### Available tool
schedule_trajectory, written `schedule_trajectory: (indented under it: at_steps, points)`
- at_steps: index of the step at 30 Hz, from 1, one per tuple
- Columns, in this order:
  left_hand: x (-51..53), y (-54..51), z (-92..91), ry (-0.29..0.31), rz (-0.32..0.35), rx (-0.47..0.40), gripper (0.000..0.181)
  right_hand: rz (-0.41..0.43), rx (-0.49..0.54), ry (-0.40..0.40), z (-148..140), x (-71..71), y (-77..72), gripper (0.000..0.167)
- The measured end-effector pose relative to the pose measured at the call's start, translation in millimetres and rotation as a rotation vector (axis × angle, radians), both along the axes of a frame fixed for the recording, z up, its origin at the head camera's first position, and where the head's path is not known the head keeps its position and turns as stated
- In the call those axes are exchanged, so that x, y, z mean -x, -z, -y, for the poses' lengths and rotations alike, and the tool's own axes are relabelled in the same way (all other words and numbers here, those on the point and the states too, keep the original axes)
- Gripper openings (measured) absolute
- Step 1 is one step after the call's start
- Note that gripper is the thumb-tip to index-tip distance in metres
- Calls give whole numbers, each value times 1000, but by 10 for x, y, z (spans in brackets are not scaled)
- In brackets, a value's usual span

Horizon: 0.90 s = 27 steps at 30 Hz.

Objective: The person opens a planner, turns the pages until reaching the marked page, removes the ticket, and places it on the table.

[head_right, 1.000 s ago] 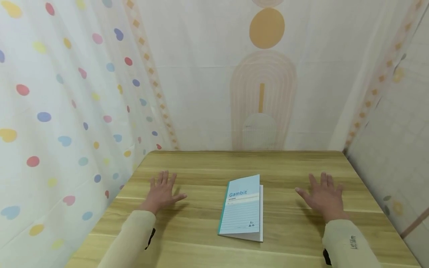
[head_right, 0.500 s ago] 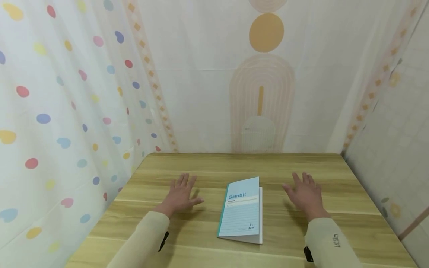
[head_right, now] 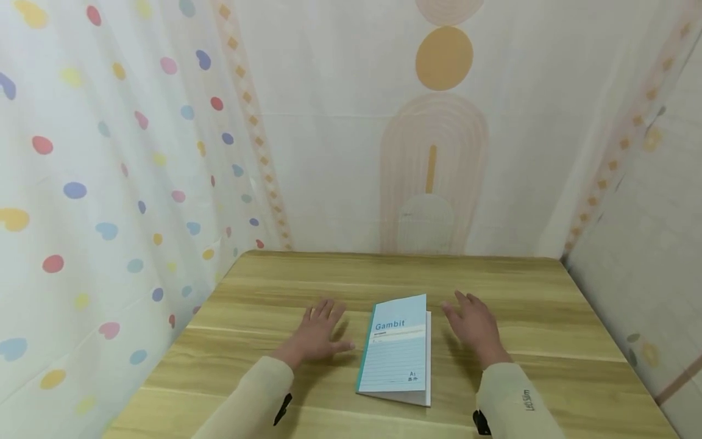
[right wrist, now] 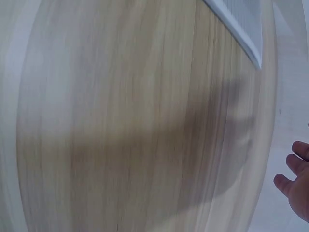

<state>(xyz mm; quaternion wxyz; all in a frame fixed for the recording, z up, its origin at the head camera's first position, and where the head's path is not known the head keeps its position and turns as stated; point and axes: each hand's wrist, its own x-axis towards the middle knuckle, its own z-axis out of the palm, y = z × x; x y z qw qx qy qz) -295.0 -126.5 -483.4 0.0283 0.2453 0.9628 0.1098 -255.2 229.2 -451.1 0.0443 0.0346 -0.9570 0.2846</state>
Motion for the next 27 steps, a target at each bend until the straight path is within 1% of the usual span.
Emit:
schedule_trajectory:
  at_steps: [5,11,14,17,19,24,27]
  points:
    - [-67,40,-76,19,57,-21,95,12,86,-7,141,40,33,70]
    - [-192,69,-159,49,122,-24,96,96,223,32,292,75,10,73]
    - [-238,85,-188,75,139,-31,96,129,278,52,341,95,8,74]
    - [-275,101,-208,92,149,-24,95,128,313,65,378,123,23,73]
    - [-289,132,-214,102,146,-17,94,121,339,76,396,145,35,70]
    - [-303,201,-212,111,150,-3,92,110,396,110,435,200,67,63]
    - [-309,205,-210,107,157,1,90,106,426,123,449,233,83,58]
